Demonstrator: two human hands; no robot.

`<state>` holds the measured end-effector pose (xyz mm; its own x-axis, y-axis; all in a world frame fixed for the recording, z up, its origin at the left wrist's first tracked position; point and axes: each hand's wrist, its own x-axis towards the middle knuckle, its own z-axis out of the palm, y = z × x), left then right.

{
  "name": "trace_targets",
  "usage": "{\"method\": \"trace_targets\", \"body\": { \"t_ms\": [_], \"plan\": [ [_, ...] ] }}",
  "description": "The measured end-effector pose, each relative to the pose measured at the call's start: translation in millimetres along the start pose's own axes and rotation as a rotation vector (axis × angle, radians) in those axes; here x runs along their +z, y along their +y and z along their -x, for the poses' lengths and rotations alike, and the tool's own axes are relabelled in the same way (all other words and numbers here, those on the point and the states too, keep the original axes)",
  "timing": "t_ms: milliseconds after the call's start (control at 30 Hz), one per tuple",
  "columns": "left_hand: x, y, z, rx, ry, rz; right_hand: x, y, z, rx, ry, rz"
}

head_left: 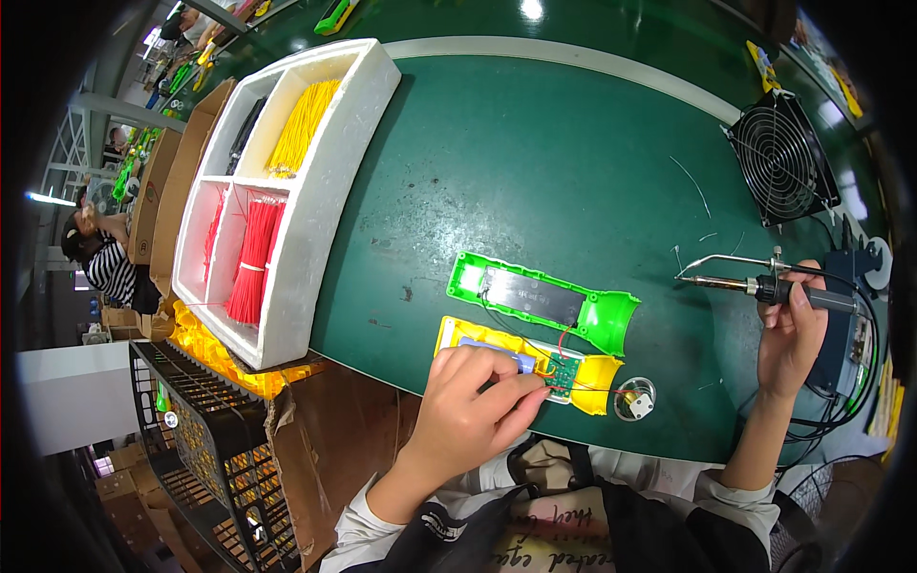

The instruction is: The person takes flashlights from a crate, opens their casings, solders internal components using a soldering iron, closes the casings, and places the flashlights onto a conveyor belt.

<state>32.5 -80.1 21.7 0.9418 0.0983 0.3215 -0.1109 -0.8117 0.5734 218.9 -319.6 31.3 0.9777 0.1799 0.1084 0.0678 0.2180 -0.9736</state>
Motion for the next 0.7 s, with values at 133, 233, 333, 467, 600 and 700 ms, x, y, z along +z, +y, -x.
{"method": "trace_targets", "body": {
  "t_ms": [133, 233, 333, 467, 600, 700],
  "plan": [
    [-0.5, -2.2, 1.6, -0.001, 0.007, 0.017, -3.1, 1.2, 0.4, -0.002, -0.034, -0.014],
    [-1.2, -3.3, 1.1, 0.000, -0.006, 0.032, -2.5, 1.0, 0.0, -0.034, -0.055, -0.033],
    [-3.0, -4.6, 0.7, 0.010, -0.027, 0.026, -1.7, 2.4, -0.5, -0.029, -0.049, -0.029],
    [-3.8, -5.7, 0.3, 0.035, -0.039, 0.002, 1.3, 1.8, -0.5, -0.020, -0.018, -0.026],
    [-3.9, -2.2, -0.5, 0.035, -0.035, -0.031, 0.8, 2.0, -0.5, -0.014, -0.022, -0.018],
    [-0.9, -1.1, -0.8, 0.042, 0.007, -0.062, 1.1, 2.7, 0.0, -0.018, 0.002, -0.022]
  ]
}}
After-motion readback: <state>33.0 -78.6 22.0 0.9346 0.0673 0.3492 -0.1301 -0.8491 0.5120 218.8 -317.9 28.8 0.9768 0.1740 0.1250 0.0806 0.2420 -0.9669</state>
